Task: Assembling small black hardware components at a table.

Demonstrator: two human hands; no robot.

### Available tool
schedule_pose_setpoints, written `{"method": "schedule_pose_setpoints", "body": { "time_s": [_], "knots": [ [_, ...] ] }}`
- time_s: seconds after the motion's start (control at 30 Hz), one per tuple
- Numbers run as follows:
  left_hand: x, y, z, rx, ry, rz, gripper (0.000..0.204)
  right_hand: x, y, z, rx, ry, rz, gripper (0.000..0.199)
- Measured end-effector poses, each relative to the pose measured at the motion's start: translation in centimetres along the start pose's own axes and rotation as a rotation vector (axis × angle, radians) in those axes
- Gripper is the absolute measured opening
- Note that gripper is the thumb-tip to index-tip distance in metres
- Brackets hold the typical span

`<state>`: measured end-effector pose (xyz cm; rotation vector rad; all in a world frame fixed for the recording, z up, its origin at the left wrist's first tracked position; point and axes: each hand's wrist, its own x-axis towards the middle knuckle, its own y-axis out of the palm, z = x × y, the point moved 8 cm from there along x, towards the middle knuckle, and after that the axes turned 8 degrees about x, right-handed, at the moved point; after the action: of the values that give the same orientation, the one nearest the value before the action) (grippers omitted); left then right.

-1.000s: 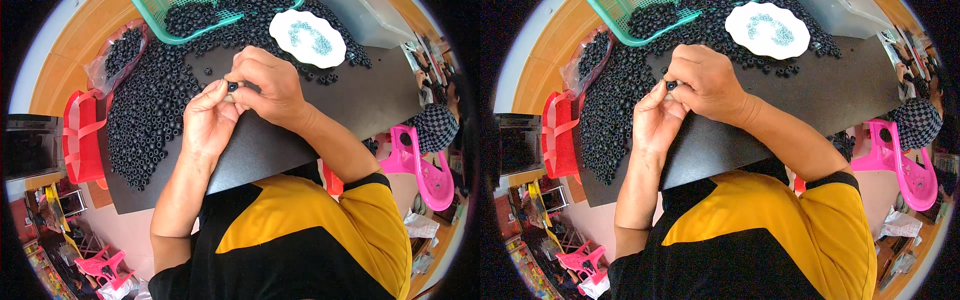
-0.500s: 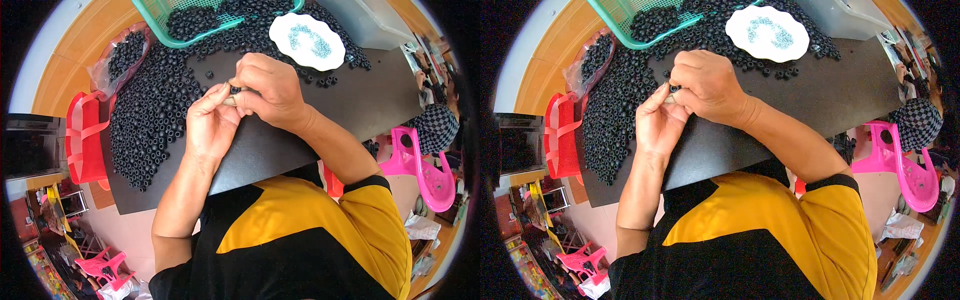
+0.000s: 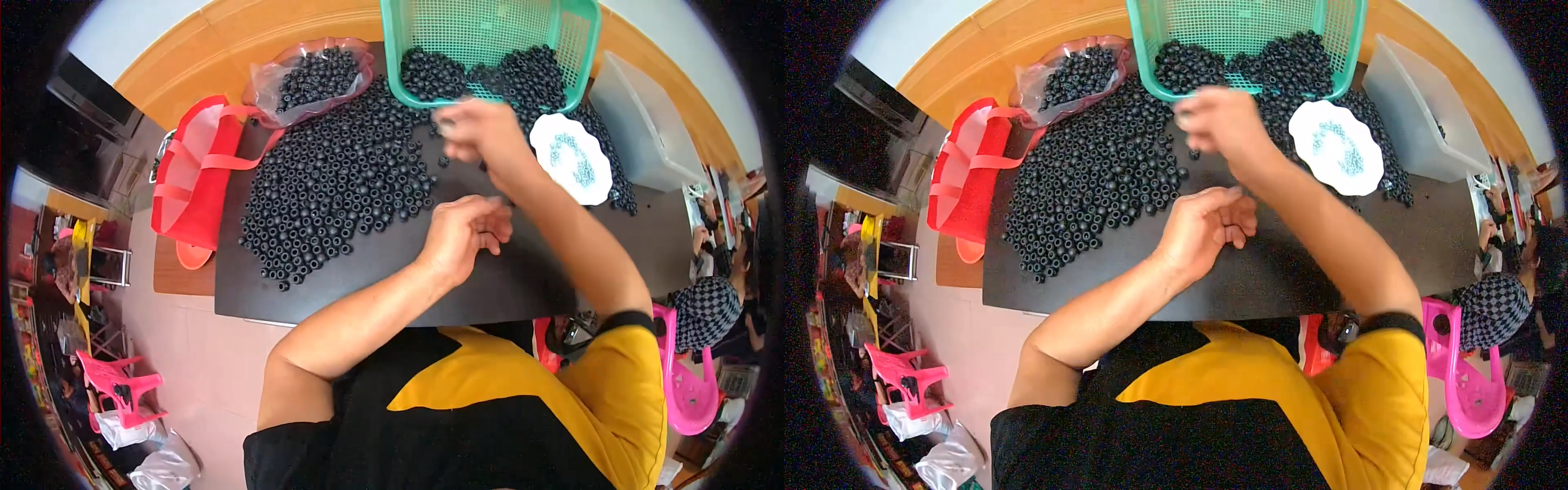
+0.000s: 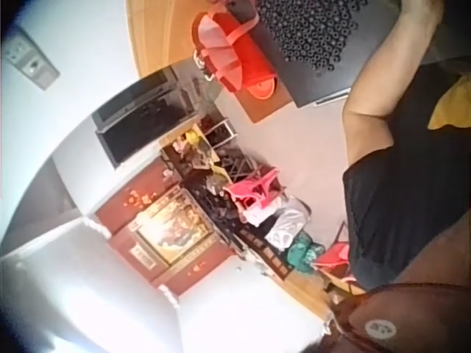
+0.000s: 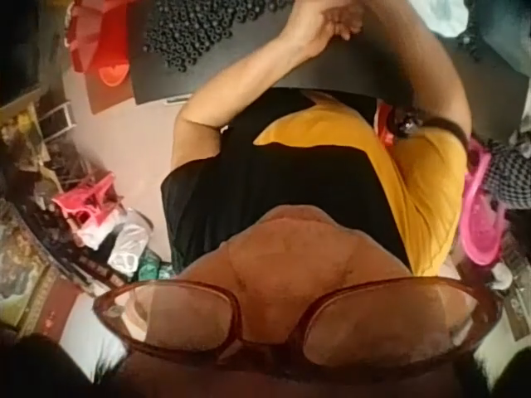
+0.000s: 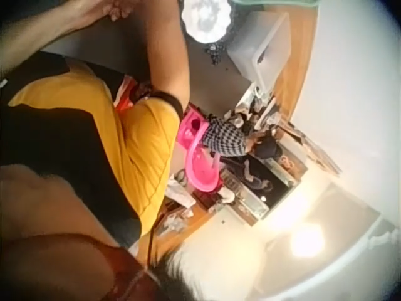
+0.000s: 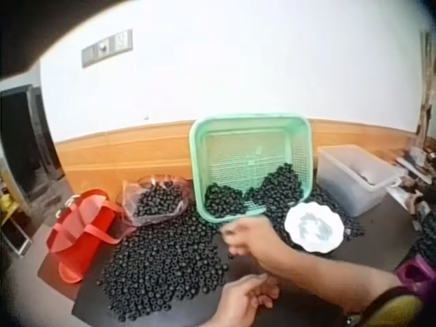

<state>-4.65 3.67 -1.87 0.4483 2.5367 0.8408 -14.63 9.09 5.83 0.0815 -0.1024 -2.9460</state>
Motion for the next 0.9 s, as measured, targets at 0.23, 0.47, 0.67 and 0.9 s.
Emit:
{"method": "schedule_pose_setpoints", "body": {
  "time_s": [0.23, 0.47, 0.67, 0.9],
  "knots": [
    [-0.3, 3.4, 0.1, 0.235, -0.011, 0.262, 0.021, 4.4, 5.1, 10.9, 0.026, -0.265, -0.060, 0.041],
    [0.0, 3.0, 2.2, 0.484, -0.119, 0.293, 0.022, 1.1, -5.1, 5.8, -0.536, -0.445, 0.049, 0.025],
    [1.2, 0.0, -1.2, 0.320, 0.057, -0.109, 0.044, -1.7, -13.5, 0.5, -0.675, -0.093, -0.179, 0.022],
    [1.6, -1.4, -2.2, 0.294, 0.160, -0.205, 0.029, -1.5, -9.6, 1.5, -0.926, -0.433, -0.053, 0.024]
  ]
}}
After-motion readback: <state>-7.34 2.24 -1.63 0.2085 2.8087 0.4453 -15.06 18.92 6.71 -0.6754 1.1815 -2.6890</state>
